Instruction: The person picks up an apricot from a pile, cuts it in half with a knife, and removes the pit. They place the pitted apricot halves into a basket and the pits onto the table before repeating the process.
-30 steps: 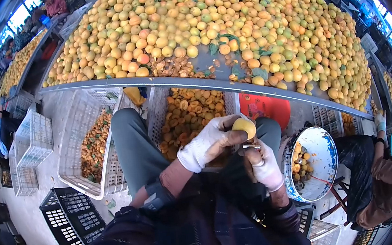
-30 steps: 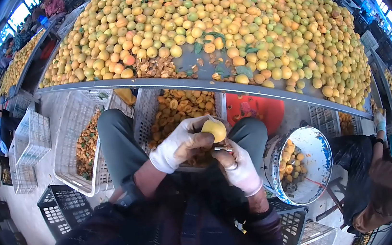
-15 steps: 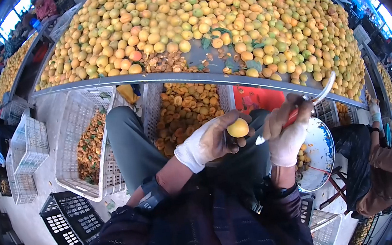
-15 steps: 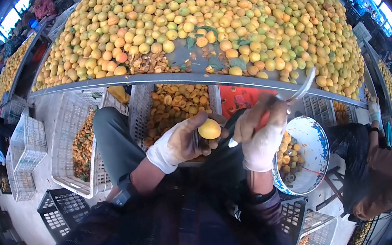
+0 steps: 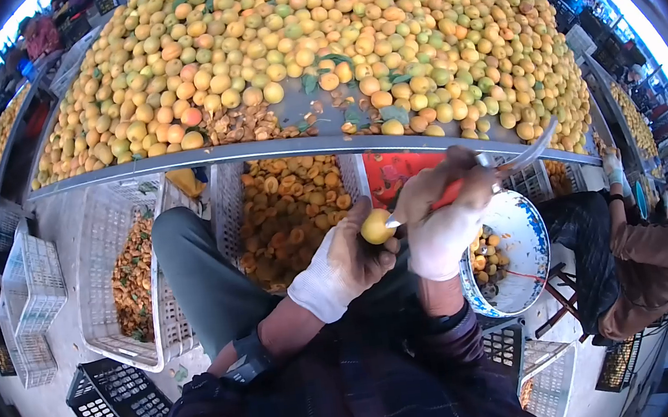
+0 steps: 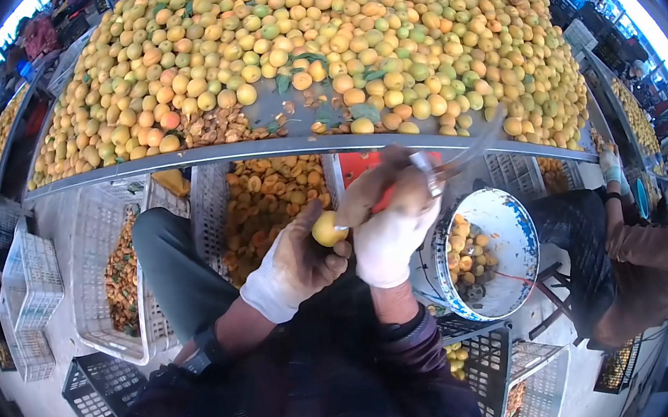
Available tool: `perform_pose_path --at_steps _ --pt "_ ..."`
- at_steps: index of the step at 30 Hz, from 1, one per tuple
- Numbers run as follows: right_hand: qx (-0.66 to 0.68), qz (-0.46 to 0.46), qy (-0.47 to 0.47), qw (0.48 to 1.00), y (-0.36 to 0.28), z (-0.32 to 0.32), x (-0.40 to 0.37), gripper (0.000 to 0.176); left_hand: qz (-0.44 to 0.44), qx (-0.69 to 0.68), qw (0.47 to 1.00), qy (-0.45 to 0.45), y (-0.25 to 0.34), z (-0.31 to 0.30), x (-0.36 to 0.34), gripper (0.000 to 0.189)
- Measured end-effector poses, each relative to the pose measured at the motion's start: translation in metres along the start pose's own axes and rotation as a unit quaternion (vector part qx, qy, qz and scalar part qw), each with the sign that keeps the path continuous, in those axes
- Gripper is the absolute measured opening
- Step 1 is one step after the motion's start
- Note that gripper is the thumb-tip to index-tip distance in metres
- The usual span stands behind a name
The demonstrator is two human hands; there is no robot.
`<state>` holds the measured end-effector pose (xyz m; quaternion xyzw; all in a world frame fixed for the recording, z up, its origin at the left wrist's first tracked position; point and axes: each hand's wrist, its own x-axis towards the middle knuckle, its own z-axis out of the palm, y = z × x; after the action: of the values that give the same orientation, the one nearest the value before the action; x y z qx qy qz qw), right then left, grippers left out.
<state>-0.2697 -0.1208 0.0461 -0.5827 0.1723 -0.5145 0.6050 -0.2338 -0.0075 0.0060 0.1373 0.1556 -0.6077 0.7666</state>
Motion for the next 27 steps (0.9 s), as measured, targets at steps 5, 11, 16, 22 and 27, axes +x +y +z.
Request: perform_pose_path --at_steps 5,11,16,22,27 --pt "0.171 0.070 -0.052 0.981 -0.020 0.004 -0.004 0.045 0.002 0.000 1.000 0.021 0.000 0.000 -0.003 0.047" --pt "0.152 0.058 -0.029 0.986 -0.007 0.004 -0.011 0.035 -0.005 -0.019 0.999 0.029 -0.001 -0.003 -0.005 0.051" --pt "0.148 0.035 0.018 0.988 0.002 -0.001 -0.007 0.031 0.004 -0.008 0.999 0.033 -0.003 -0.002 -0.004 0.053" --pt "0.101 0.053 -0.106 0.988 -0.005 0.014 -0.022 0.039 0.000 -0.040 0.998 0.048 -0.007 -0.008 -0.003 0.042" --pt "0.386 0.329 0.008 0.862 0.018 -0.005 -0.008 0.031 0.055 0.036 0.996 0.062 -0.007 -0.008 -0.011 0.036"
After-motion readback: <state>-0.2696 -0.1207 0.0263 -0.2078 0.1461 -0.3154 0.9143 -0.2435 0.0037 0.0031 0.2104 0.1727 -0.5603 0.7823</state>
